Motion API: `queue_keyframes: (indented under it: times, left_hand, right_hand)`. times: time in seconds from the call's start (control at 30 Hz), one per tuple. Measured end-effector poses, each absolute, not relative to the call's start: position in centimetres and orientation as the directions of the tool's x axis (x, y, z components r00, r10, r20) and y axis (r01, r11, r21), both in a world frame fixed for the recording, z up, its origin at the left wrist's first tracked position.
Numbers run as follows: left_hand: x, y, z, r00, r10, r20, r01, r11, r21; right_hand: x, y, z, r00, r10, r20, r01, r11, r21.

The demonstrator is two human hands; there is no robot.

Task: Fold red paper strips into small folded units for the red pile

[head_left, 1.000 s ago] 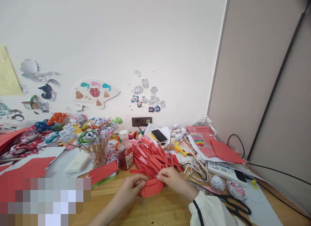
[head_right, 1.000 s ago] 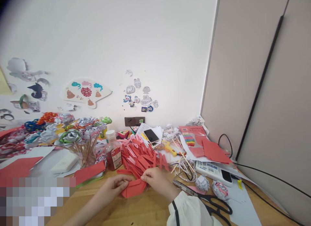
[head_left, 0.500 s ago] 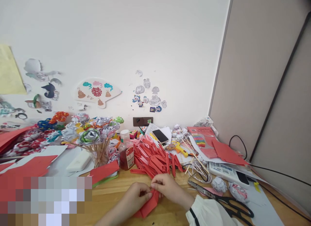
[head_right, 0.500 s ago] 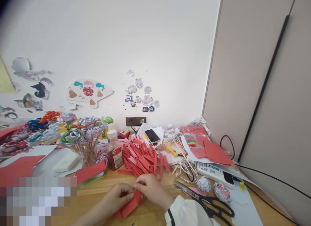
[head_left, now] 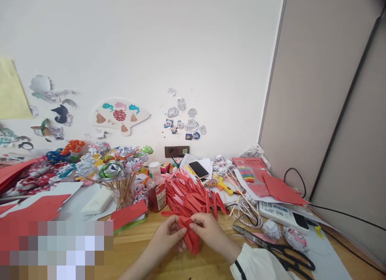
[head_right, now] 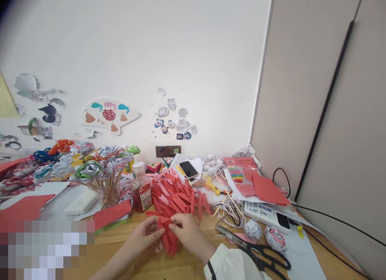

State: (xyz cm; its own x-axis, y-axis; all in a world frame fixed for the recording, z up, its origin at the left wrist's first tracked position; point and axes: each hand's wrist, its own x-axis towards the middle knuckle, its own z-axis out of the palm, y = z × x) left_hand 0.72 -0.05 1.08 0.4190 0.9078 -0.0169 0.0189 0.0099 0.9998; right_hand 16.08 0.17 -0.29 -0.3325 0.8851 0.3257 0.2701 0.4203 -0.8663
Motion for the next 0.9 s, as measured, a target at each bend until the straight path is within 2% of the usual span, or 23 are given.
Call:
queue_keyframes:
  times: [0.1, 0.43, 0.5, 0.6, 0.7, 0.77, 0.9]
  left_hand:
    - [0.6, -0.2, 1.4, 0.380, 0.925, -0.021, 0.027, 0.011, 1.000]
    - [0.1, 0.3, 1.6, 0.328, 0.940, -0.097, -0.027, 0.112, 0.993]
    - [-0.1, 0.5, 1.7, 0.273, 0.958, -0.089, -0.062, 0.110, 0.992]
    - [-0.4, 0.8, 1.8, 0.205, 0.975, -0.083, -0.129, 0.111, 0.985]
    - [-0.5, 0.9, 1.8, 0.209, 0.974, -0.092, -0.111, 0.117, 0.987]
    - [-0.4, 0.8, 1.8, 0.220, 0.974, -0.055, -0.054, 0.069, 0.996]
    - [-0.1, 0.3, 1.7, 0.211, 0.966, 0.150, 0.050, -0.164, 0.985]
  right_hand:
    - [16.1, -0.1, 0.0, -0.343, 0.875, 0.342, 0.328, 0.453, -0.829]
    - [16.6, -0.4, 0.8, -0.344, 0.870, 0.353, 0.354, 0.468, -0.810]
    - [16.8, -0.3, 0.7, -0.345, 0.876, 0.338, 0.313, 0.446, -0.838]
    - [16.8, 0.1, 0.3, -0.377, 0.892, 0.251, 0.156, 0.328, -0.932]
    - [16.8, 0.4, 0.1, -0.371, 0.907, 0.202, 0.034, 0.231, -0.972]
    - [16.9, 0.4, 0.2, -0.361, 0.911, 0.199, 0.016, 0.219, -0.976]
    - [17.0, 0.1, 0.5, -0.393, 0.905, 0.165, 0.051, 0.201, -0.978]
